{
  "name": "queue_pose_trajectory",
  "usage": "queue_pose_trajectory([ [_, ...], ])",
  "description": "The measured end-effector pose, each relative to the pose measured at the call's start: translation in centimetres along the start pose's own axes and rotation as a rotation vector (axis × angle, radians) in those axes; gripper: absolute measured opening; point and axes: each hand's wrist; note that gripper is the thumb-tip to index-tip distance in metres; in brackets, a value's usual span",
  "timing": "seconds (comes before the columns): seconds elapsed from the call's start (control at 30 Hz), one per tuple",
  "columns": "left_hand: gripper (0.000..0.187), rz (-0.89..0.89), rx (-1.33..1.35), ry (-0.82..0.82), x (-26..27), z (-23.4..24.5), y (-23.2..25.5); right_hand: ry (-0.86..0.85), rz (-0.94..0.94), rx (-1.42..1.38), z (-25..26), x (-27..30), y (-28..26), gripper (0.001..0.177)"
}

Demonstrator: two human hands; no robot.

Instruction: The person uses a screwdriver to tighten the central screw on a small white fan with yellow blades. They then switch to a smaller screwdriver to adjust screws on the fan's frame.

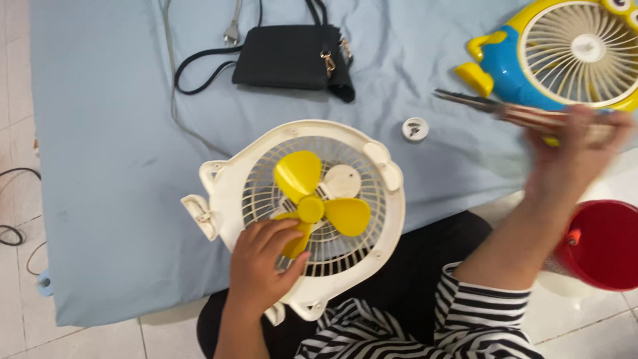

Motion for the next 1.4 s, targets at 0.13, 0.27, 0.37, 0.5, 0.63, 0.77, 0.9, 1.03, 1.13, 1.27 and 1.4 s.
queue_pose_trajectory([
  [0.13,0.036,0.002,0.084,0.014,-1.1,1.4,0.7,-0.185,-0.104,-0.004,-3.3,0.2,2.4,0.043],
  [0.27,0.035,-0.007,0.139,-0.074,-3.6,3.0,3.2,-0.273,-0.081,0.27,-4.6,-1.0,4.7,0.046],
  [0.37,0.034,-0.123,0.057,-0.232,-6.7,4.0,5.5,-0.364,-0.022,0.544,-4.8,-1.1,4.1,0.048],
  [0.5,0.026,-0.346,-0.061,-0.352,-12.8,2.1,7.6,-0.476,-0.041,0.78,-5.9,-0.8,2.0,0.038],
  [0.63,0.017,-0.442,-0.208,-0.317,-20.2,-2.2,7.9,-0.472,0.012,0.727,-7.2,-0.7,0.9,0.028],
  [0.77,0.009,-0.468,-0.354,-0.349,-26.8,-7.9,7.7,-0.406,0.095,0.678,-7.2,-1.1,0.8,0.02],
  [0.9,0.007,-0.382,-0.437,-0.522,-29.9,-12.6,6.8,-0.296,0.013,0.554,-6.5,-1.6,1.1,0.017],
  [1.03,0.007,-0.376,-0.508,-0.544,-30.6,-15.3,5.6,-0.259,0.026,0.5,-6.1,-2.3,1.0,0.016],
  [1.13,0.008,-0.373,-0.543,-0.585,-30.9,-16.0,5.0,-0.239,-0.018,0.447,-6.4,-2.6,0.8,0.017],
  [1.27,0.009,-0.425,-0.564,-0.582,-30.7,-16.5,5.1,-0.25,-0.014,0.419,-6.6,-2.6,0.5,0.017],
  [1.4,0.006,-0.436,-0.539,-0.582,-30.8,-16.6,5.0,-0.25,-0.049,0.371,-6.6,-2.6,0.6,0.018],
])
Point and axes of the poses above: each hand's wrist, its own x-axis away from the middle knuckle, its own z-axis out of the back of the hand, y = z × x, and after that the axes turned 7 degrees about -y, right-handed
